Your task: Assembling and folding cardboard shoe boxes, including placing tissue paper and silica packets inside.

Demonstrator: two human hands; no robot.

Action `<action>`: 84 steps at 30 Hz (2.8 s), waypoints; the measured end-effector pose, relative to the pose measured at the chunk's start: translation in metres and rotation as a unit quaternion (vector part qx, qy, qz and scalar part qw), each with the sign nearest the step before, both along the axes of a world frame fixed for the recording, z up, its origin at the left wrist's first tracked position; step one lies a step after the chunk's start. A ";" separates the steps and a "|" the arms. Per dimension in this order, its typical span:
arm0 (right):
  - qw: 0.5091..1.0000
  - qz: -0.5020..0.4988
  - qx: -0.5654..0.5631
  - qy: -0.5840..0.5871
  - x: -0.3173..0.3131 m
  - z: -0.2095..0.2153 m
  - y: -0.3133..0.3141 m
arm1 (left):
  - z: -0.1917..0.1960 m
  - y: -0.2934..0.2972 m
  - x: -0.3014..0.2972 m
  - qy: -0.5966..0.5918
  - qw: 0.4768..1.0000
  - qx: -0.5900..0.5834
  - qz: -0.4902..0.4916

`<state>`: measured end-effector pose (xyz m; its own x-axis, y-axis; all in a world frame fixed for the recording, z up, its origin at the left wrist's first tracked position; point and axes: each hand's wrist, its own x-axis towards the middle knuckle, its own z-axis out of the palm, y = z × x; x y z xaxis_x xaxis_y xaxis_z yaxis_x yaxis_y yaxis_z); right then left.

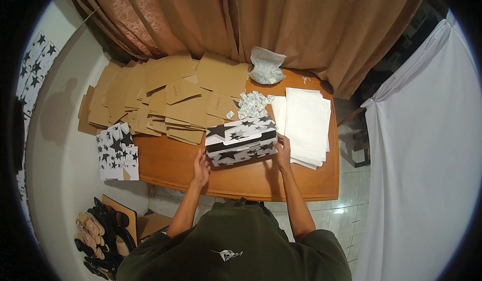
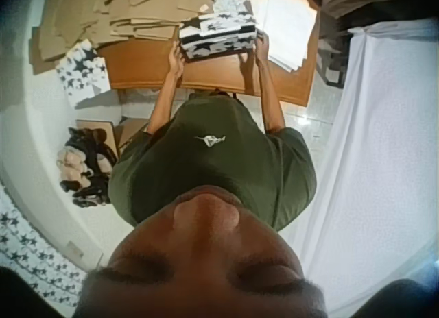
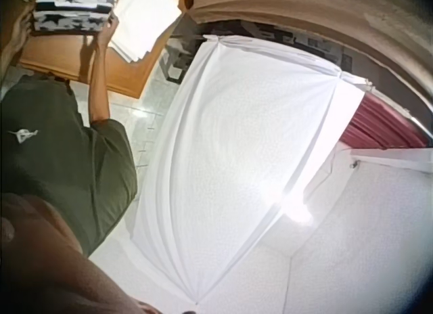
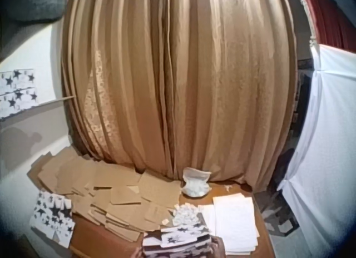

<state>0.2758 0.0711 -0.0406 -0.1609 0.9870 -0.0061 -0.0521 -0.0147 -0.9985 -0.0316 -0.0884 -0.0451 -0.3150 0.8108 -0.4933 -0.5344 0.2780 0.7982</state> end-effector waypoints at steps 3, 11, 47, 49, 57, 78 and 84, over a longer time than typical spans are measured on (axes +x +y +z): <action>0.995 -0.046 0.035 -0.080 0.005 0.009 -0.034 | 0.006 0.011 -0.004 -0.011 0.995 0.092 -0.032; 0.995 -0.093 0.016 -0.026 0.017 -0.021 -0.088 | -0.022 0.019 -0.001 0.104 0.984 0.107 -0.095; 0.981 -0.025 0.069 -0.182 0.003 0.016 0.045 | 0.009 0.124 -0.061 0.418 0.885 0.167 -0.121; 0.983 -0.043 0.059 -0.168 -0.003 0.013 0.049 | 0.001 0.131 -0.061 0.418 0.890 0.127 -0.131; 0.945 -0.074 -0.036 -0.315 -0.006 -0.029 0.058 | -0.039 0.146 -0.060 0.456 0.866 -0.076 -0.189; 0.976 0.024 -0.211 0.055 0.031 -0.032 -0.071 | -0.012 0.001 -0.051 0.136 0.964 -0.007 -0.227; 0.979 0.037 -0.181 0.088 0.004 0.000 -0.048 | 0.021 0.021 -0.037 0.143 0.982 0.039 -0.119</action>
